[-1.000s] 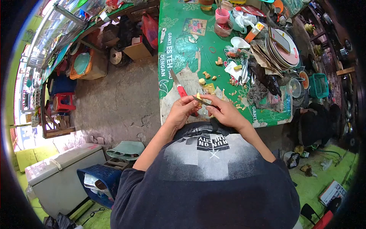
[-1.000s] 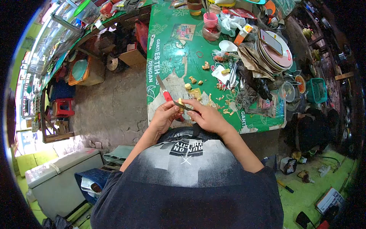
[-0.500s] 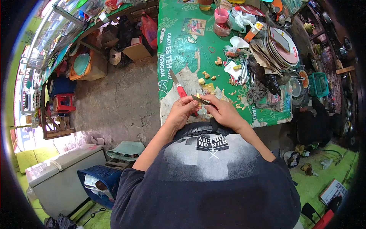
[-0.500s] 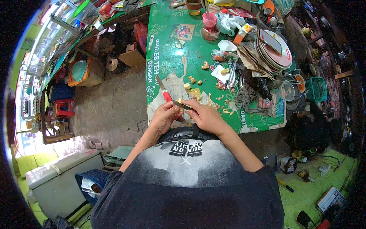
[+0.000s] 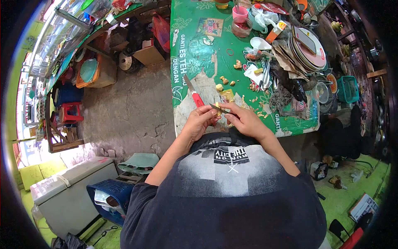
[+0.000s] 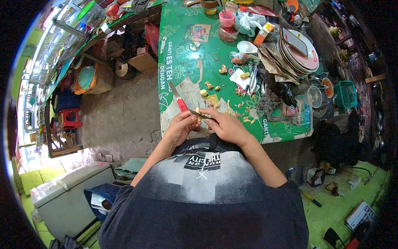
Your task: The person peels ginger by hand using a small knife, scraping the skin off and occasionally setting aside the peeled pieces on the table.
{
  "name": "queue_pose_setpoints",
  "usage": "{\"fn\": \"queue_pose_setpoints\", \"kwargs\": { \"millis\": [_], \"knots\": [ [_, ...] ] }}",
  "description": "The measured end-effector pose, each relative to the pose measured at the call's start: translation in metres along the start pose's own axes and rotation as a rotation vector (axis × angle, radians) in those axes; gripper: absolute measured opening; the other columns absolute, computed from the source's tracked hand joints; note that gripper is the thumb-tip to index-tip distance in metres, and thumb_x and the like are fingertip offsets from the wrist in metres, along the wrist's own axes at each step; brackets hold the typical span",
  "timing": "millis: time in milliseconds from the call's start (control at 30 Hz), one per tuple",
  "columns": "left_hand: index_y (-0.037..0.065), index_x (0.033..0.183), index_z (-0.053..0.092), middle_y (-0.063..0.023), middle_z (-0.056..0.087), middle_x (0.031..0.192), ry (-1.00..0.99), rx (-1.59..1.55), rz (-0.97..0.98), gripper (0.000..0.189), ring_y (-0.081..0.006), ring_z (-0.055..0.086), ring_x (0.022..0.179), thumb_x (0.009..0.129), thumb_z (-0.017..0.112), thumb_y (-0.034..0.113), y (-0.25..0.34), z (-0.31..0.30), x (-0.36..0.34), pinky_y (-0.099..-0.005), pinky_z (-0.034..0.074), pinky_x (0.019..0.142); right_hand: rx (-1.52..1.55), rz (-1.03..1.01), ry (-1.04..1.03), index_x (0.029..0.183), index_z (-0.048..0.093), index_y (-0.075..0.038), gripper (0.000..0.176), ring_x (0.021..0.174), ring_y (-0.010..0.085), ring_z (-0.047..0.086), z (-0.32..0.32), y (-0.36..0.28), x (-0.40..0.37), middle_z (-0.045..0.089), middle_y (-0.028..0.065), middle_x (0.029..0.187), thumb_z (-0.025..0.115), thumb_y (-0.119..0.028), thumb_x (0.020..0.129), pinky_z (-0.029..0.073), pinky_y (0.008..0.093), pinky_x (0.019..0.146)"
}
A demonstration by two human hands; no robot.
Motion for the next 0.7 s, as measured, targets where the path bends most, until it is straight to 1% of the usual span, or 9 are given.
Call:
{"fn": "queue_pose_setpoints", "kwargs": {
  "millis": [67, 133, 267, 400, 500, 567, 700],
  "knots": [
    [0.001, 0.108, 0.064, -0.0060, 0.068, 0.097, 0.000, 0.014, -0.005, 0.018, -0.0144, 0.066, 0.087, 0.093, 0.063, 0.010, 0.0007, 0.0034, 0.0007, -0.0254, 0.054, 0.078, -0.015, -0.020, 0.007, 0.135, 0.051, -0.022, 0.040, 0.084, 0.0337, 0.067, -0.0014, -0.0002, -0.0019, 0.068, 0.0144, 0.095, 0.056, -0.024, 0.095, 0.052, 0.0402, 0.074],
    [0.001, 0.103, 0.065, -0.0037, 0.067, 0.092, 0.031, 0.026, 0.013, 0.014, -0.0132, 0.066, 0.084, 0.093, 0.065, 0.011, 0.0055, 0.0063, -0.0007, -0.0232, 0.052, 0.073, 0.009, -0.039, 0.017, 0.135, 0.052, -0.022, 0.040, 0.084, 0.0337, 0.067, -0.0027, -0.0001, -0.0023, 0.067, 0.0145, 0.096, 0.055, -0.024, 0.095, 0.052, 0.0404, 0.074],
    [0.001, 0.104, 0.065, -0.0037, 0.068, 0.091, 0.033, 0.019, 0.012, 0.015, -0.0132, 0.066, 0.084, 0.093, 0.064, 0.011, 0.0047, 0.0031, 0.0018, -0.0232, 0.052, 0.073, 0.017, -0.075, 0.017, 0.134, 0.052, -0.021, 0.039, 0.084, 0.0345, 0.067, -0.0028, -0.0010, -0.0010, 0.067, 0.0151, 0.099, 0.055, -0.025, 0.095, 0.052, 0.0415, 0.073],
    [0.000, 0.105, 0.065, -0.0045, 0.068, 0.092, 0.037, 0.000, -0.016, 0.015, -0.0137, 0.067, 0.084, 0.093, 0.064, 0.009, 0.0023, 0.0011, 0.0014, -0.0231, 0.053, 0.073, -0.055, -0.062, 0.029, 0.130, 0.054, -0.021, 0.036, 0.084, 0.0358, 0.066, -0.0019, 0.0005, 0.0011, 0.067, 0.0152, 0.098, 0.055, -0.026, 0.095, 0.052, 0.0432, 0.072],
    [-0.001, 0.105, 0.065, -0.0054, 0.068, 0.092, 0.042, -0.008, -0.019, 0.016, -0.0140, 0.068, 0.084, 0.093, 0.064, 0.010, 0.0029, -0.0014, 0.0017, -0.0228, 0.054, 0.073, -0.146, -0.089, 0.061, 0.127, 0.056, -0.019, 0.032, 0.083, 0.0368, 0.066, -0.0030, -0.0020, 0.0037, 0.067, 0.0151, 0.095, 0.055, -0.026, 0.095, 0.051, 0.0442, 0.070],
    [-0.001, 0.105, 0.065, -0.0058, 0.068, 0.093, 0.036, -0.017, -0.021, 0.017, -0.0142, 0.068, 0.084, 0.093, 0.064, 0.010, 0.0025, -0.0019, 0.0026, -0.0227, 0.055, 0.072, -0.219, -0.196, 0.141, 0.125, 0.056, -0.018, 0.030, 0.081, 0.0371, 0.066, -0.0055, -0.0084, 0.0030, 0.067, 0.0152, 0.092, 0.055, -0.025, 0.095, 0.051, 0.0448, 0.068],
    [-0.001, 0.103, 0.064, -0.0066, 0.068, 0.093, 0.044, -0.021, -0.043, 0.016, -0.0145, 0.068, 0.084, 0.092, 0.064, 0.010, 0.0020, -0.0006, 0.0025, -0.0226, 0.055, 0.073, -0.159, -0.197, 0.145, 0.125, 0.056, -0.017, 0.030, 0.081, 0.0370, 0.066, -0.0065, -0.0074, 0.0048, 0.067, 0.0156, 0.092, 0.055, -0.024, 0.095, 0.052, 0.0448, 0.069]
  ]
}}
Point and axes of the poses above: each hand's wrist, its own x-axis towards the middle knuckle, its own z-axis out of the palm, y = z × x, the point moved 10 cm from there along x, towards the middle knuckle
